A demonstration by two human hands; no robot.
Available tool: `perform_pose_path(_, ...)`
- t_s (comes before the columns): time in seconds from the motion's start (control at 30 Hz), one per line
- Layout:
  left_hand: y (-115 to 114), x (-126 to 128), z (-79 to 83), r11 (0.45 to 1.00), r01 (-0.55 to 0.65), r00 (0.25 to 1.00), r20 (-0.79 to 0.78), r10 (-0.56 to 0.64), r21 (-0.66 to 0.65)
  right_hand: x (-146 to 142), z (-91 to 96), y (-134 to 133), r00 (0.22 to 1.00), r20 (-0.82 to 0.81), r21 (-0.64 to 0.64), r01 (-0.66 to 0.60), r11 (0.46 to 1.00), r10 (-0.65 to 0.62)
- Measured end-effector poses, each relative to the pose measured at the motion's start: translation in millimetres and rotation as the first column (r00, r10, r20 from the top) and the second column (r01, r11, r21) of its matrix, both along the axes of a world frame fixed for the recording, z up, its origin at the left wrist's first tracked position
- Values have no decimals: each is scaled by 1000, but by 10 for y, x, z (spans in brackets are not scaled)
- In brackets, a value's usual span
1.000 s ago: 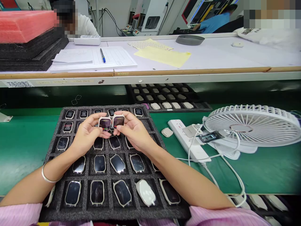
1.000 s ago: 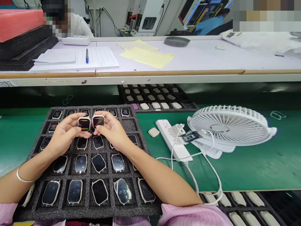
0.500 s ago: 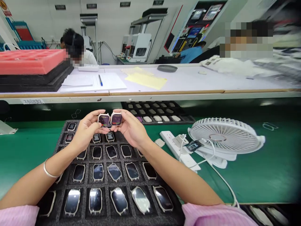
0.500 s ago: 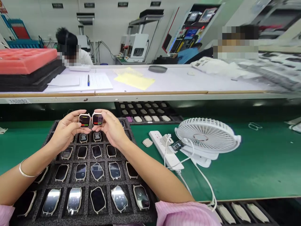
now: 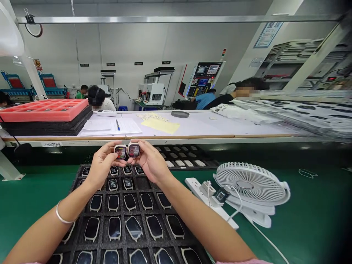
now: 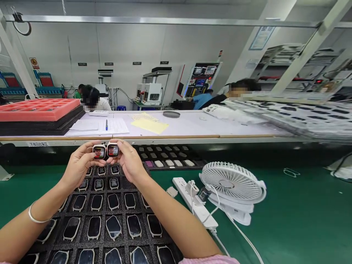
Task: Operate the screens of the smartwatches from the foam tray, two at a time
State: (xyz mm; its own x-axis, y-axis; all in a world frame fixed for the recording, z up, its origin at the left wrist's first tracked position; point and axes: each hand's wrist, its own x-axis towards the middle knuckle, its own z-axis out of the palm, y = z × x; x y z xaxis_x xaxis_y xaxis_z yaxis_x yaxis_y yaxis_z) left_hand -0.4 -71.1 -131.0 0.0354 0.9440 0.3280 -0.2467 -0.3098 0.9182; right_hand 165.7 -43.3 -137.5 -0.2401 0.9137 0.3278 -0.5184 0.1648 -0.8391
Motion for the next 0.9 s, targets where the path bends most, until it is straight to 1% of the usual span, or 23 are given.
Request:
perform_pose_path(0.07,18,5,39,1000,-11,1000,-7,11,12,-11,27,31,1000,2,9,5,1000,-5)
perform_pose_path(0.17,80,24,162,1000,-9,1000,-6,9,23,-20,129,92,1000,4,18,18,1000,-18)
perform_pose_path(0.37,240,78,489,997,-14,999,37,11,80,-51,512,191,999,-8,22,53,998,-52)
perform_pose_path(0.5,281,98,641,992,-31,997,81,21,122,-77,715,211,995,-36,35,89,995,-88)
perform_pose_path(0.8,357,108,873,976,-66,995,86,49,208,-78,938,267,994,-36,107,106,989,-103)
perform_pose_path(0.9,419,102,969,968,-77,995,85,58,237,-89,1051,319,995,-36,118,96,988,-93)
